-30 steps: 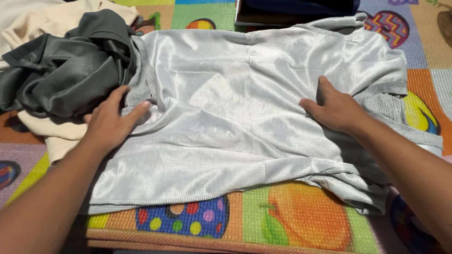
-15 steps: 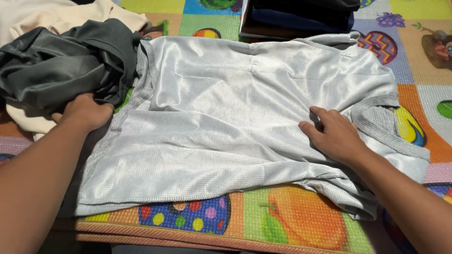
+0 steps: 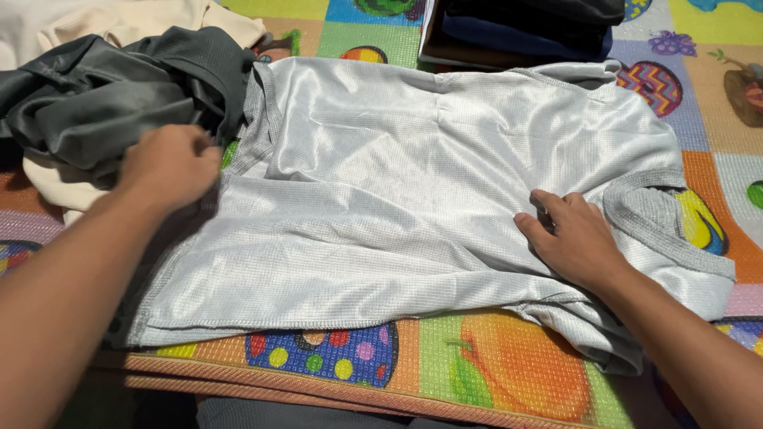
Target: The person picks up a light-colored garment, unfolds it on a colorful play mat, and folds it into a small rectangle by hand.
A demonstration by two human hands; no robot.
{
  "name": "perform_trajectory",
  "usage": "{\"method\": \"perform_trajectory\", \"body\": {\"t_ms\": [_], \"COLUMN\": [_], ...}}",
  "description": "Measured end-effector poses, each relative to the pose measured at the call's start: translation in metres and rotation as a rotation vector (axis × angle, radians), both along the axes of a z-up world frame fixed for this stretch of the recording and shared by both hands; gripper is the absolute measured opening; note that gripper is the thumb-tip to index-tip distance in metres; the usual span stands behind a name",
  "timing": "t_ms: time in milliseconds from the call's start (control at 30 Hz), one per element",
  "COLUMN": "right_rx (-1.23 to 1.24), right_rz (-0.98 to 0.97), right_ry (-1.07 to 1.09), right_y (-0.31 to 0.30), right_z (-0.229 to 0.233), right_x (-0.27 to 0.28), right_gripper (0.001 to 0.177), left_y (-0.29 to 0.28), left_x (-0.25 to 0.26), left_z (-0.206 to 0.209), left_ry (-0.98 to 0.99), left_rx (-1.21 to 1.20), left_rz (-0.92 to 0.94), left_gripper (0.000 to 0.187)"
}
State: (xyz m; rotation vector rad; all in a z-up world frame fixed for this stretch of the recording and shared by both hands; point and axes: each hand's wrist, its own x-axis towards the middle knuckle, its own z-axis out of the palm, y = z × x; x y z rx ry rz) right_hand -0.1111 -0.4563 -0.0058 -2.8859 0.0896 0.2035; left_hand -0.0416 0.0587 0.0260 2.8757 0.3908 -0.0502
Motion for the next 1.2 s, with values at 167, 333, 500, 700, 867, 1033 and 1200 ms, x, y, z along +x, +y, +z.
{"method": "perform_trajectory", "body": {"t_ms": [167,333,500,700,867,1033,1200], "right_rx": [-0.006,0.071,0.080,0.094,0.092,0.082,0.090], "right_rz": [-0.010,-0.032,0.040,0.036,0.015,0.002,-0.007], "right_ry": [0.016,-0.010,-0.102,-0.077,-0.033,0.002,-0.022], "right_y": [0.002,0.003,0.010,0.012,0.013,0.013,0.018], "right_z": [0.005,0.006,-0.002,-0.004,-0.002,0.000,0.001], "right_x": [-0.004,-0.019,-0.038,-0.041,-0.040,-0.038,-0.039], "right_gripper": [0.062,0.063,0.071,0.075,0.075,0.076,0.074], "left_y": [-0.041,-0.030,0.011,0.010,-0.031,-0.046,-0.032], "left_x": [0.012,0.026,0.022,0.023,0.059,0.093,0.101], "left_z": [-0.016,-0.048,-0.057,-0.043,-0.041,-0.055,-0.067], "left_ry": [0.100,0.233,0.081,-0.058,0.005,0.156,0.108], "left_rx": [-0.138,-0.127,-0.106,-0.122,-0.292,-0.104,-0.194], "left_rz": [0.001,0.050,0.314,0.173,0.047,0.084,0.111], "left_gripper": [0.052,0.055,0.037,0.030,0.038,0.062,0.044]}}
